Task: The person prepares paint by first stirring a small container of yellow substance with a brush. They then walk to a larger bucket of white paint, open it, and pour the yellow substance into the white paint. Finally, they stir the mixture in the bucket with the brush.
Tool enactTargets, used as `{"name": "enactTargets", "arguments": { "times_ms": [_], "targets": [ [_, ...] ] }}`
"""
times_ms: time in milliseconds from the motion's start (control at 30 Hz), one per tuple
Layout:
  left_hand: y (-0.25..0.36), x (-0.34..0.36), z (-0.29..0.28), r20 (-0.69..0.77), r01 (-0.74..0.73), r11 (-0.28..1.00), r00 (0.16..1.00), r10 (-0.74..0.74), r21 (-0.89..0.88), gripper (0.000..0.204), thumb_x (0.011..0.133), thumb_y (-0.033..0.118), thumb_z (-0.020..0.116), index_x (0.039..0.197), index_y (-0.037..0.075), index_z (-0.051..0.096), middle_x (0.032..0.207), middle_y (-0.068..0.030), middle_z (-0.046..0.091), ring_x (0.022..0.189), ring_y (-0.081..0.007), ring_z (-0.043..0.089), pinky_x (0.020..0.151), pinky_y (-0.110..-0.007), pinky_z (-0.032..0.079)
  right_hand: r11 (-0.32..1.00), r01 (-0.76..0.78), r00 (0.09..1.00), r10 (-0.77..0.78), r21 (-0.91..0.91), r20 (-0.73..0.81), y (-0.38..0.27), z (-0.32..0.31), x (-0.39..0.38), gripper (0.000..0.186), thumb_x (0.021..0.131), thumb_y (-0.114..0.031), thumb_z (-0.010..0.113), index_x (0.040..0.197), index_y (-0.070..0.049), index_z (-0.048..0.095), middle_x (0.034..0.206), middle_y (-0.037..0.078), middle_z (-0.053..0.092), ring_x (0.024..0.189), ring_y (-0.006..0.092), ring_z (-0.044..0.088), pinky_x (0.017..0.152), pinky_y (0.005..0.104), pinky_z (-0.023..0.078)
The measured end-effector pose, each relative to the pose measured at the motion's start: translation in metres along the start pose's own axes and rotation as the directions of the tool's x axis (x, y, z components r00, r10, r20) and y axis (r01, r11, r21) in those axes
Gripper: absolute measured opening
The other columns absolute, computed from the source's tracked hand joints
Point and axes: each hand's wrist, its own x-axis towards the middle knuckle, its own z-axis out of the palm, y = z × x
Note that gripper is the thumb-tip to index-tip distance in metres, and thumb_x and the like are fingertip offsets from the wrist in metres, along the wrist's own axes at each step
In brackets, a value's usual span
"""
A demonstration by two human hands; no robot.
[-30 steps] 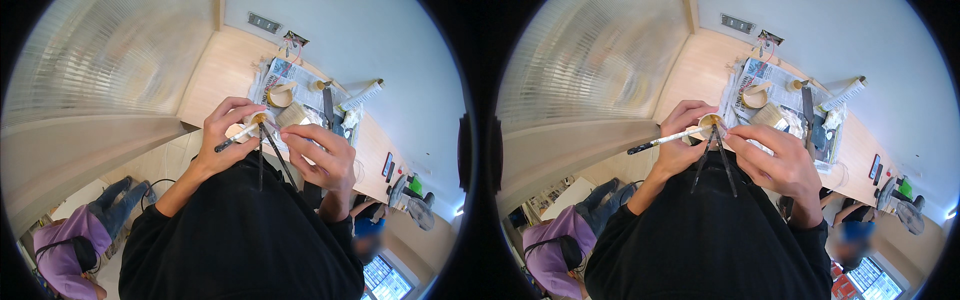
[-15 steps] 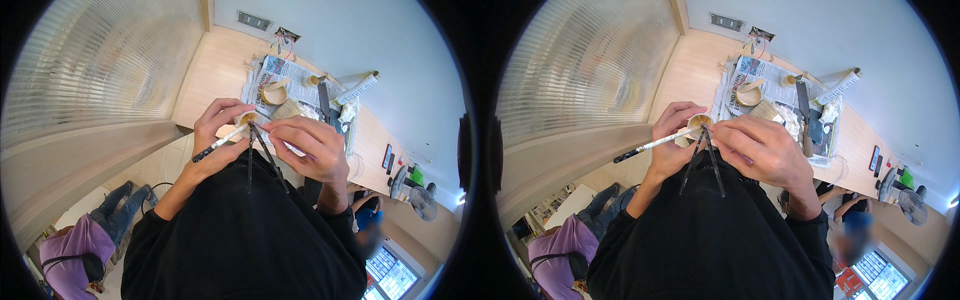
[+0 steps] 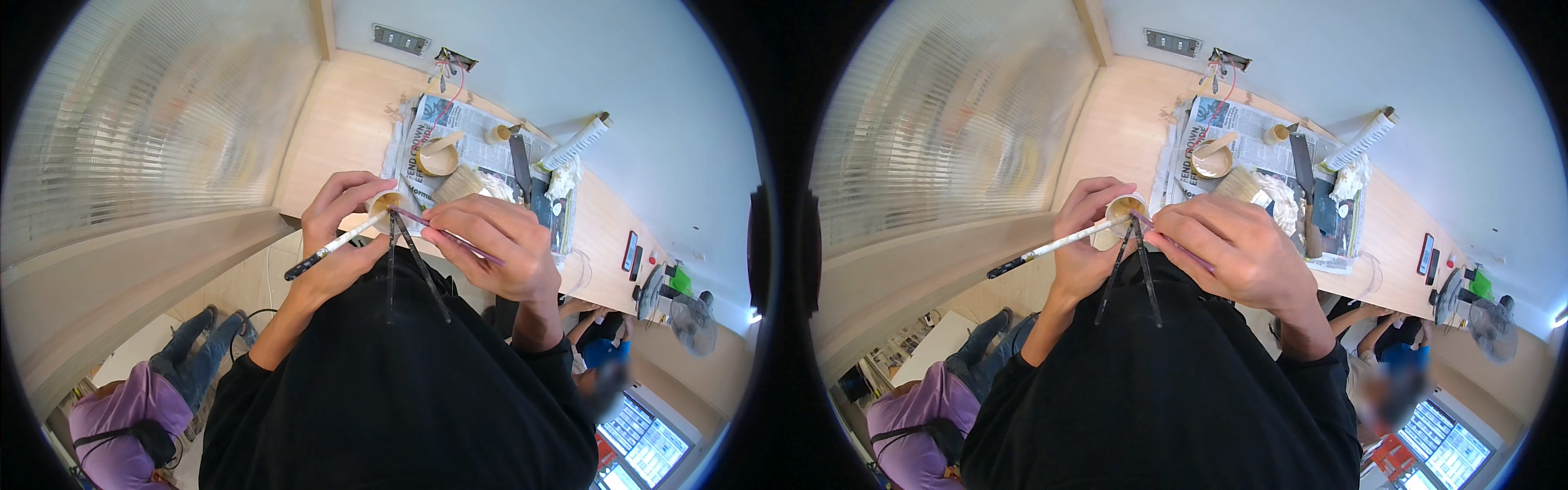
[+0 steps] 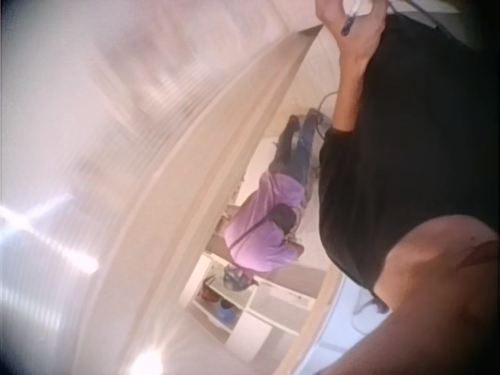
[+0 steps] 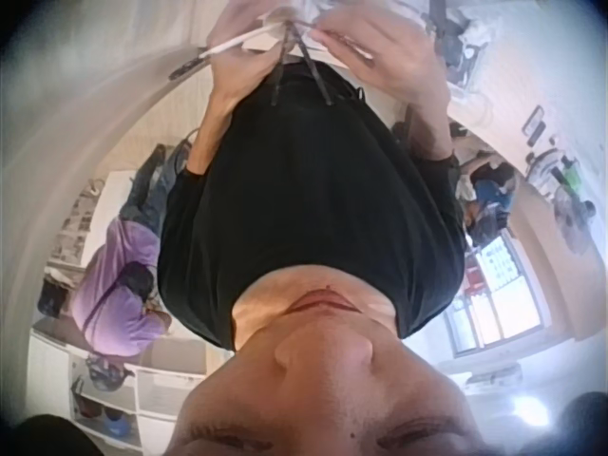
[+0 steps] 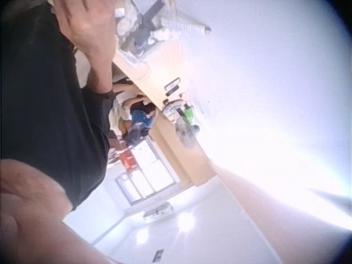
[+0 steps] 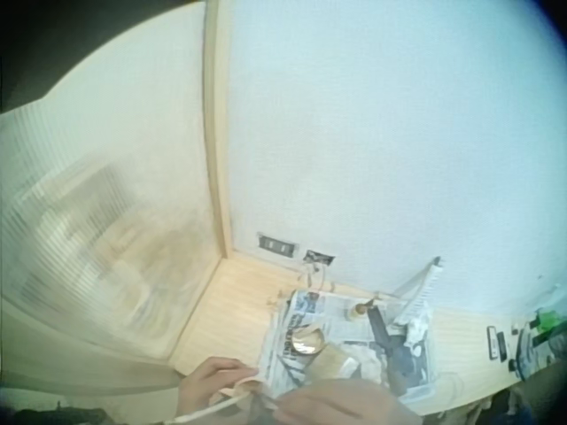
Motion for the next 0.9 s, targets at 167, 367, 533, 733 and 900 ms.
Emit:
{"name": "enactTargets", "arguments": {
  "times_ms": [167, 367, 533, 733, 900],
  "targets": [
    [0.001, 0.001, 0.001, -0.003, -0.001, 1.0, 1.0, 0.001, -0.008, 0.053, 0.066, -0.004, 0.073, 0.117, 0.007, 0.071, 0.112, -0.0108, 0.06, 0.099, -0.0206, 0.064, 0.082, -0.031, 0.056, 1.0, 0.004, 1.0, -0.004, -0.027, -0.008, -0.001, -0.002, -0.002, 0.018, 0.079, -0.005, 0.079, 0.092, -0.001, 0.068, 0.085, 0.009, 0.067, 0.068, 0.0246, 0.066, 0.059, 0.0342, 0.052],
    [0.003, 0.0, 0.002, 0.0, -0.013, 1.0, 1.0, 0.013, 0.017, 0.052, 0.066, -0.004, 0.073, 0.117, 0.007, 0.071, 0.112, -0.0106, 0.06, 0.099, -0.0203, 0.064, 0.081, -0.03, 0.055, 0.999, 0.026, 0.999, -0.025, -0.029, 0.022, -0.003, -0.006, -0.004, 0.021, 0.072, 0.005, 0.079, 0.09, 0.001, 0.068, 0.089, 0.013, 0.071, 0.074, 0.0252, 0.071, 0.061, 0.0308, 0.056],
    [0.0, -0.001, 0.001, 0.0, 0.004, 1.0, 1.0, -0.004, -0.002, 0.053, 0.065, -0.004, 0.073, 0.117, 0.008, 0.071, 0.111, -0.0104, 0.06, 0.099, -0.0205, 0.064, 0.082, -0.031, 0.055, 0.999, 0.039, 0.999, -0.039, -0.025, 0.015, -0.006, -0.006, -0.004, 0.021, 0.071, 0.007, 0.078, 0.089, 0.0, 0.069, 0.09, 0.013, 0.072, 0.073, 0.025, 0.07, 0.06, 0.0303, 0.055],
    [-0.001, -0.002, -0.001, -0.004, -0.011, 1.0, 1.0, 0.011, 0.013, 0.053, 0.066, -0.003, 0.073, 0.117, 0.008, 0.071, 0.111, -0.0102, 0.06, 0.097, -0.0199, 0.063, 0.08, -0.03, 0.054, 0.999, 0.033, 0.999, -0.033, -0.01, 0.001, -0.01, -0.004, -0.008, 0.022, 0.073, 0.003, 0.077, 0.093, 0.0, 0.066, 0.097, 0.01, 0.069, 0.075, 0.0251, 0.066, 0.063, 0.034, 0.052],
    [-0.001, -0.002, -0.003, -0.014, -0.04, 0.999, 0.999, 0.04, 0.014, 0.052, 0.066, -0.002, 0.074, 0.117, 0.007, 0.071, 0.111, -0.01, 0.06, 0.096, -0.0192, 0.063, 0.078, -0.029, 0.053, 0.998, 0.065, 0.996, -0.065, -0.007, -0.054, -0.007, 0.0, -0.012, 0.024, 0.071, 0.004, 0.078, 0.092, 0.001, 0.066, 0.096, 0.012, 0.07, 0.07, 0.0242, 0.065, 0.06, 0.0326, 0.051]
  ]
}}
